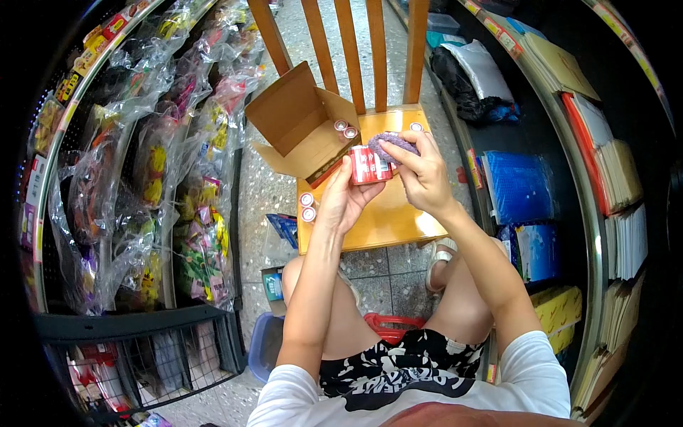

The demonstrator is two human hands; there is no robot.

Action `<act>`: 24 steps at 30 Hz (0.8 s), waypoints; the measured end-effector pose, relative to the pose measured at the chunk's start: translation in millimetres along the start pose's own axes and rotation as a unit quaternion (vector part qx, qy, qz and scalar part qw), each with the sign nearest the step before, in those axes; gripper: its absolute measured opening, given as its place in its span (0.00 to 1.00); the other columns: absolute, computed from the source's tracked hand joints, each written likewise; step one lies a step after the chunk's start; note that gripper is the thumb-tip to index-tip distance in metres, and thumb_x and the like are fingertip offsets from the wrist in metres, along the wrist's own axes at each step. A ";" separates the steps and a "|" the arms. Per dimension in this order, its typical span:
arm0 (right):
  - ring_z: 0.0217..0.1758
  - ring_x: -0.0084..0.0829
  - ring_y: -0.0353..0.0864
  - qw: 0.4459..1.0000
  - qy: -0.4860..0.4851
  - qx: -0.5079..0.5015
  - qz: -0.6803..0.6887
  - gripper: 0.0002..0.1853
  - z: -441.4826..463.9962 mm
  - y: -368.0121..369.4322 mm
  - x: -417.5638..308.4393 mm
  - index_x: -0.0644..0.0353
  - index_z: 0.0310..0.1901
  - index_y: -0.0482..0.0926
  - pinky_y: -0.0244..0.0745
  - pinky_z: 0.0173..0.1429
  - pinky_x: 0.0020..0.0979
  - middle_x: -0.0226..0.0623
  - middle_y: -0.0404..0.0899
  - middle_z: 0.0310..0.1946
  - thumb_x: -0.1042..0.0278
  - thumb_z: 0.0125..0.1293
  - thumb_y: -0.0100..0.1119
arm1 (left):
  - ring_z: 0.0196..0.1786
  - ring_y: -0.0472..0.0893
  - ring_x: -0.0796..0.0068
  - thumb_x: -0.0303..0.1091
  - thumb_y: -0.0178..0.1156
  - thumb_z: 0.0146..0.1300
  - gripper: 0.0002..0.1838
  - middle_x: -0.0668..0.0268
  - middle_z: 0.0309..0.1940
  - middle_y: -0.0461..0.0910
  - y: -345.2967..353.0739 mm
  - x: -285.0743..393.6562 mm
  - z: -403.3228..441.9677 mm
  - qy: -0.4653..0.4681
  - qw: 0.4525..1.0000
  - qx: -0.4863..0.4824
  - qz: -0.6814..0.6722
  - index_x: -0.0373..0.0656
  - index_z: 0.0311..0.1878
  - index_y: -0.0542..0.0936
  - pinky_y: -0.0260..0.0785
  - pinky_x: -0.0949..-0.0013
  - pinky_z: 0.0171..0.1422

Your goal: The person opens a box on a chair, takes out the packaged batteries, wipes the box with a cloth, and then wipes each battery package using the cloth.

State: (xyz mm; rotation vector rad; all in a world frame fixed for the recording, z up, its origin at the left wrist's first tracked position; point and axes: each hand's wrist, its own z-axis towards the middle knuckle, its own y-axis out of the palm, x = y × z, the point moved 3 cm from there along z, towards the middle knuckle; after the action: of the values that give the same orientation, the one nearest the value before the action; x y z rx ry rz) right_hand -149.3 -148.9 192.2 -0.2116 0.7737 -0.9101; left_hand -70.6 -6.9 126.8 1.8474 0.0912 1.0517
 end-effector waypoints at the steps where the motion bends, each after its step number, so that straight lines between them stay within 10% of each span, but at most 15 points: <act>1: 0.46 0.43 0.74 1.000 0.002 0.003 0.003 0.22 0.3 -0.6 -0.1 0.54 0.50 0.83 0.70 0.52 0.38 0.42 0.76 0.42 0.82 0.52 0.58 | 0.52 0.81 0.64 0.49 0.44 0.75 0.23 0.57 0.54 0.78 0.2 -0.6 0.1 -0.001 1.000 -0.001 0.003 0.41 0.60 0.69 0.78 0.60 0.56; 24: 0.48 0.45 0.74 0.999 -0.026 -0.005 -0.019 0.19 -4.3 8.0 -7.4 0.53 0.48 0.84 0.70 0.53 0.41 0.42 0.76 0.43 0.78 0.53 0.56 | 0.46 0.83 0.64 0.51 0.37 0.76 0.24 0.59 0.47 0.80 -6.2 -16.6 6.3 -0.061 0.989 -0.068 -0.120 0.42 0.58 0.71 0.80 0.70 0.44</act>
State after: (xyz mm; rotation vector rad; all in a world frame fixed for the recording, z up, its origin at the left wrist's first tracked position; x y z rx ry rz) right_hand -149.9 -137.6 189.1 -0.2589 0.7279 -0.9341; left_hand -74.3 -16.0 110.7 1.7238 0.1614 0.7585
